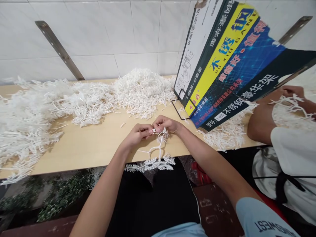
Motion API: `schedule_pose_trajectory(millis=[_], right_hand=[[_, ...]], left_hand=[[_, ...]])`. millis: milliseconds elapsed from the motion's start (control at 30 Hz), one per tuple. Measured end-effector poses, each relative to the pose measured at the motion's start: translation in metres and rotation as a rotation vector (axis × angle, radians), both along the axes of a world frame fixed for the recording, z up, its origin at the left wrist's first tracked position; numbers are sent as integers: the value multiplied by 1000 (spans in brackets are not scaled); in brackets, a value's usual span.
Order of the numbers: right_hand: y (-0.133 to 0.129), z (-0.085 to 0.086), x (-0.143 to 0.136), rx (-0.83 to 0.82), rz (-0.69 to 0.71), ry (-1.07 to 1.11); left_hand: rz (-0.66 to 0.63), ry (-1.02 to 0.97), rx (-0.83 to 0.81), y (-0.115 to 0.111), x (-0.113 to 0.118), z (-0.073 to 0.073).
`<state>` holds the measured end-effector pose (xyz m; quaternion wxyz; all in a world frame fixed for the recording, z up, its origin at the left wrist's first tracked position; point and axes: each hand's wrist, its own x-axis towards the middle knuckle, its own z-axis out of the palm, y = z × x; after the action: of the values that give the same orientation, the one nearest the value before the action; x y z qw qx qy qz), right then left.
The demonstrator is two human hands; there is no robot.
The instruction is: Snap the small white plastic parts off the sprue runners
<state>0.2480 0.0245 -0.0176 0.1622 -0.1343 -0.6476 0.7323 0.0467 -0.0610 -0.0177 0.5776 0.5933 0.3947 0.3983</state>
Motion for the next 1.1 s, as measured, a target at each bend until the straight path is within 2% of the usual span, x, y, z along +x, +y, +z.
schedule_pose_trajectory(millis=[67, 133, 233, 300, 467, 567, 700, 800, 933, 1100], right_hand=[[2, -3, 0, -46, -65, 117], [3, -6, -2, -78, -178, 181], [0, -7, -11, -54, -395, 92], [-6, -7, -20, 52, -536, 8], [-23, -5, -36, 496, -757, -169], [-26, -7, -39, 574, -831, -207], [-23, -12, -38, 562, -856, -225], [-18, -16, -38, 551, -791, -199], [-17, -17, -35, 534, -657, -148], [-23, -9, -35, 542, -557, -104]], left_hand=[[49, -80, -16, 0, -5, -2], [182, -153, -19, 0, -7, -5], [456, -197, 13, 1, -2, -8], [555, -174, 55, 1, 3, -10], [550, 63, 128, 2, 10, -15], [539, 84, 126, 1, 10, -16], [437, 200, 211, -4, 11, -12], [453, 224, 222, -6, 12, -9], [479, 123, 165, -5, 12, -8], [541, -53, 63, -3, 14, -11]])
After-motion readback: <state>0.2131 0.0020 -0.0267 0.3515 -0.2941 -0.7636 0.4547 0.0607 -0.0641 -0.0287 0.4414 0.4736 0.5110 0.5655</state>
